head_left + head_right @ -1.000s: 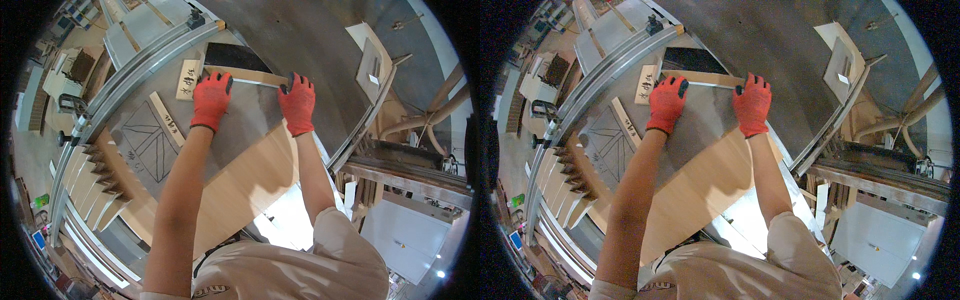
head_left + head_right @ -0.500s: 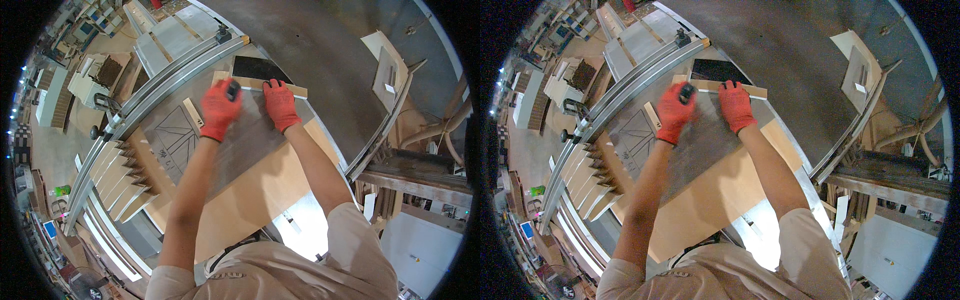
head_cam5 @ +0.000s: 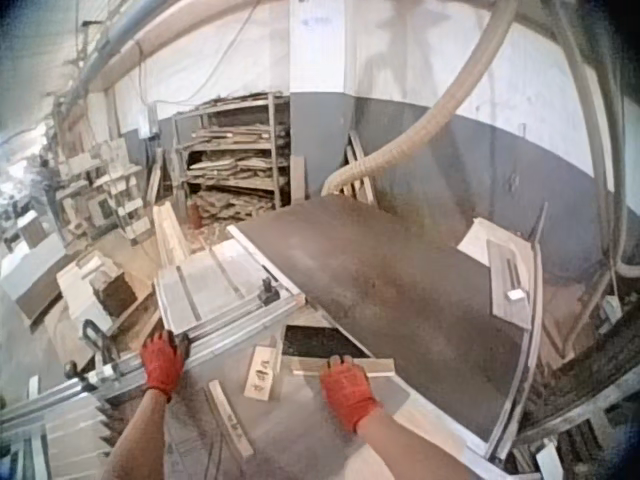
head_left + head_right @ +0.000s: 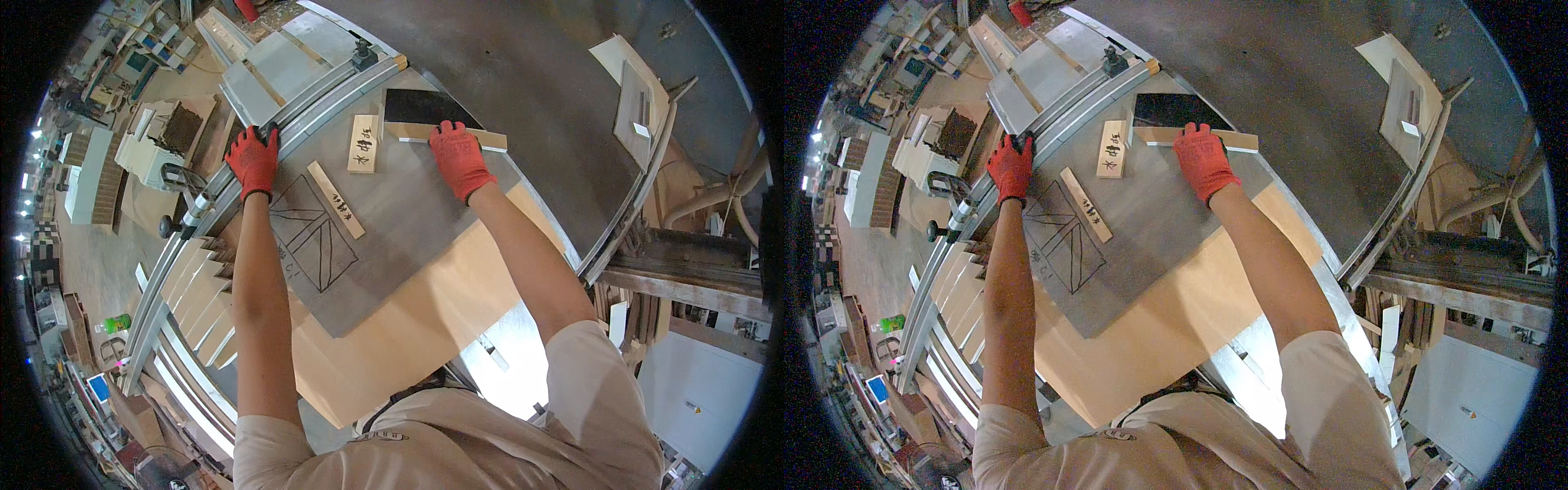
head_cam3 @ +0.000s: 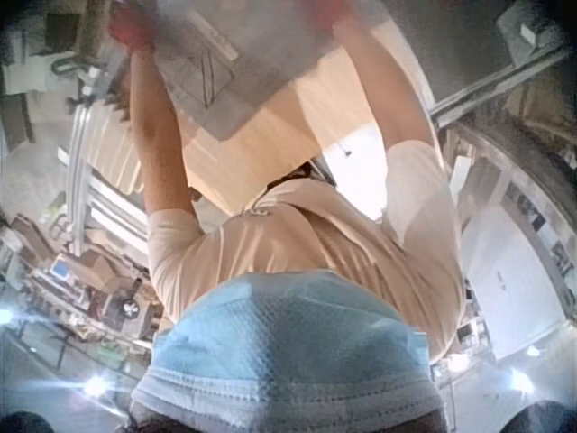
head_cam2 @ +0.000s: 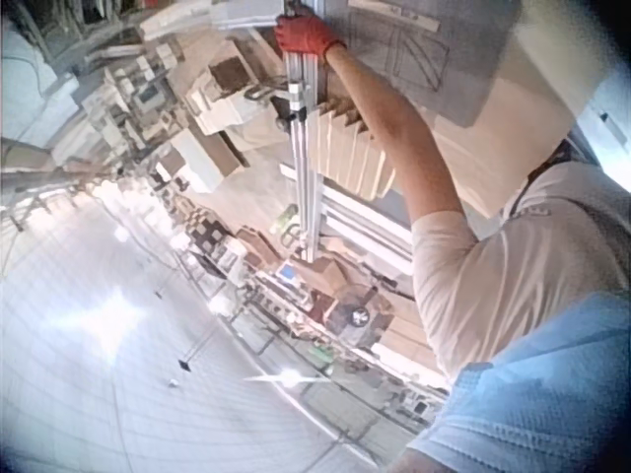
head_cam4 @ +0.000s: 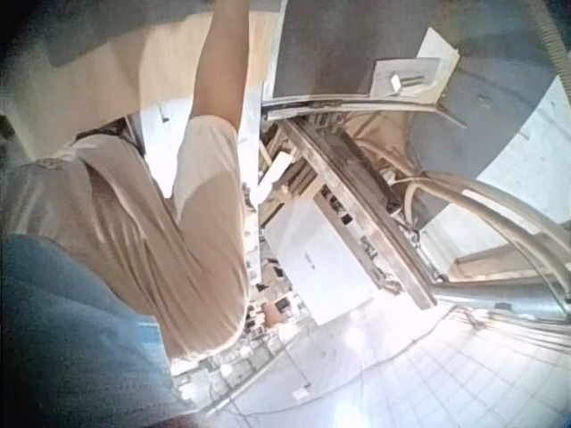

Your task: The person handles several thin wooden strips, aligning them against the guide fence of a sliding table saw, and pushes them through the blade to cut them, then stacks the finished pieces.

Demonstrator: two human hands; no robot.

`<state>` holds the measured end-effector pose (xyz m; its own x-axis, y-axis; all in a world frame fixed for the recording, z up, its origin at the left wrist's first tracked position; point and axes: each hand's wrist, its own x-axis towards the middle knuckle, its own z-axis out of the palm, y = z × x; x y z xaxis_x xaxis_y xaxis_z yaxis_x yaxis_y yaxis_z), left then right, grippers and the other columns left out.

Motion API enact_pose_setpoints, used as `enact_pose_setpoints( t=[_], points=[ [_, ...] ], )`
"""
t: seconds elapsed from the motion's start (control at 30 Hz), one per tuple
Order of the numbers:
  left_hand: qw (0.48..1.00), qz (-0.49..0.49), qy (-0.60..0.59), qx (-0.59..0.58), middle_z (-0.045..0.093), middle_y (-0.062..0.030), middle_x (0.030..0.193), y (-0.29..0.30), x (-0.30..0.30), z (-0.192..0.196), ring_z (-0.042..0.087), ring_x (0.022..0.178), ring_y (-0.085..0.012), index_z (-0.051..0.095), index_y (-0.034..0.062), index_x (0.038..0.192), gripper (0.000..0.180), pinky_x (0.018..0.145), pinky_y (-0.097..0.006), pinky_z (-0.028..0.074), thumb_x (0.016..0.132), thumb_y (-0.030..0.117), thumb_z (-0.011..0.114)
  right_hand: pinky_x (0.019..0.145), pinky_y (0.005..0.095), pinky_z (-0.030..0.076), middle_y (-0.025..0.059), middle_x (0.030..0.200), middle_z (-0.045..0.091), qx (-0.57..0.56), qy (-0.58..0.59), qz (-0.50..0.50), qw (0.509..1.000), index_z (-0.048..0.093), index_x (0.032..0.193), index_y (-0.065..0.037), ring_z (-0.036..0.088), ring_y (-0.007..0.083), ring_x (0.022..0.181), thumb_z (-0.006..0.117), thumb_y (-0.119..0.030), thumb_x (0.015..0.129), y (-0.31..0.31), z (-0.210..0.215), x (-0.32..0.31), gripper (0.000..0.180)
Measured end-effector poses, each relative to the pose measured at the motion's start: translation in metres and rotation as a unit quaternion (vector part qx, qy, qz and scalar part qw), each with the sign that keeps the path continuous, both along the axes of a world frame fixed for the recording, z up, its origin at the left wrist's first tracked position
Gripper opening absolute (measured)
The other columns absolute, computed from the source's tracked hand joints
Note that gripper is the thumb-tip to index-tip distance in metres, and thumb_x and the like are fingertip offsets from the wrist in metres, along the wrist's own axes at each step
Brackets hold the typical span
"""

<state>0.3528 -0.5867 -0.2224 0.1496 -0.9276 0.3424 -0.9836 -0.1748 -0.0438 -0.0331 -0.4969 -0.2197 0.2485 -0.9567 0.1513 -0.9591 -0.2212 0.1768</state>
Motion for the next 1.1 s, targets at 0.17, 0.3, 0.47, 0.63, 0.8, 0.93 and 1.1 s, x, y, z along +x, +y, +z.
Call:
enact_pose_setpoints(
  t=[0.17, 0.3, 0.47, 0.63, 0.8, 0.93, 1.1],
  points=[
    [1.0, 0.018, 0.002, -0.023, 0.062, -0.0109, 0.119, 0.001, -0.004, 0.002, 0.057, 0.112, -0.0326, 0.061, 0.0119, 0.121, 0.06, 0.096, -0.051, 0.039, 0.087, 0.061, 0.055, 0.068, 0.0374, 0.056, 0.015, 0.102, 0.062, -0.026, -0.004, -0.01, 1.0, 0.07, 0.095, -0.004, 0.062, 0.0303, 0.093, 0.059, -0.013, 0.083, -0.007, -0.005, 0.006, 0.019],
    [1.0, 0.014, -0.003, -0.026, 0.063, -0.0107, 0.118, 0.0, -0.006, 0.002, 0.058, 0.111, -0.0324, 0.061, 0.0119, 0.122, 0.061, 0.096, -0.051, 0.04, 0.086, 0.061, 0.055, 0.068, 0.0378, 0.056, 0.0151, 0.102, 0.063, -0.003, 0.026, -0.032, 0.999, 0.071, 0.095, -0.005, 0.061, 0.0302, 0.094, 0.057, -0.013, 0.085, -0.01, -0.004, 0.01, 0.019],
    [0.999, 0.009, 0.009, -0.03, 0.063, -0.0121, 0.121, 0.0, -0.006, 0.003, 0.058, 0.112, -0.0324, 0.061, 0.011, 0.122, 0.062, 0.097, -0.051, 0.039, 0.086, 0.061, 0.056, 0.069, 0.0375, 0.057, 0.0159, 0.103, 0.062, 0.014, 0.011, -0.052, 0.999, 0.069, 0.098, -0.003, 0.062, 0.0301, 0.095, 0.059, -0.011, 0.084, -0.01, 0.001, 0.015, 0.019],
    [0.999, 0.001, 0.001, -0.053, 0.064, -0.0126, 0.119, 0.0, -0.006, 0.002, 0.059, 0.11, -0.0331, 0.062, 0.0114, 0.12, 0.06, 0.094, -0.051, 0.04, 0.086, 0.06, 0.056, 0.072, 0.0409, 0.055, 0.0169, 0.107, 0.064, 0.017, 0.021, -0.053, 0.998, 0.072, 0.099, -0.004, 0.062, 0.0337, 0.099, 0.057, -0.013, 0.085, -0.011, 0.005, 0.017, 0.022],
    [0.998, -0.005, 0.002, -0.069, 0.064, -0.0134, 0.118, -0.002, -0.003, 0.0, 0.058, 0.11, -0.0335, 0.061, 0.012, 0.121, 0.06, 0.094, -0.05, 0.041, 0.087, 0.061, 0.054, 0.074, 0.0418, 0.054, 0.0176, 0.108, 0.065, 0.02, 0.023, -0.038, 0.999, 0.073, 0.099, -0.004, 0.062, 0.0341, 0.099, 0.059, -0.013, 0.084, -0.007, 0.013, 0.016, 0.022],
    [0.997, -0.012, 0.0, -0.07, 0.063, -0.0132, 0.12, -0.003, 0.0, -0.001, 0.058, 0.111, -0.0339, 0.061, 0.0117, 0.122, 0.061, 0.096, -0.05, 0.039, 0.087, 0.062, 0.053, 0.074, 0.0429, 0.055, 0.0186, 0.11, 0.064, 0.034, 0.053, -0.036, 0.997, 0.072, 0.103, -0.003, 0.062, 0.0345, 0.1, 0.06, -0.013, 0.085, -0.004, 0.019, 0.015, 0.024],
    [0.998, 0.0, 0.015, -0.063, 0.061, -0.0136, 0.123, -0.008, 0.003, -0.004, 0.055, 0.116, -0.0342, 0.06, 0.0116, 0.123, 0.063, 0.1, -0.051, 0.036, 0.087, 0.063, 0.053, 0.077, 0.0441, 0.055, 0.0203, 0.119, 0.063, 0.054, 0.07, -0.048, 0.995, 0.07, 0.108, -0.001, 0.062, 0.0373, 0.106, 0.059, -0.013, 0.086, -0.005, 0.02, 0.017, 0.027]
  ],
)
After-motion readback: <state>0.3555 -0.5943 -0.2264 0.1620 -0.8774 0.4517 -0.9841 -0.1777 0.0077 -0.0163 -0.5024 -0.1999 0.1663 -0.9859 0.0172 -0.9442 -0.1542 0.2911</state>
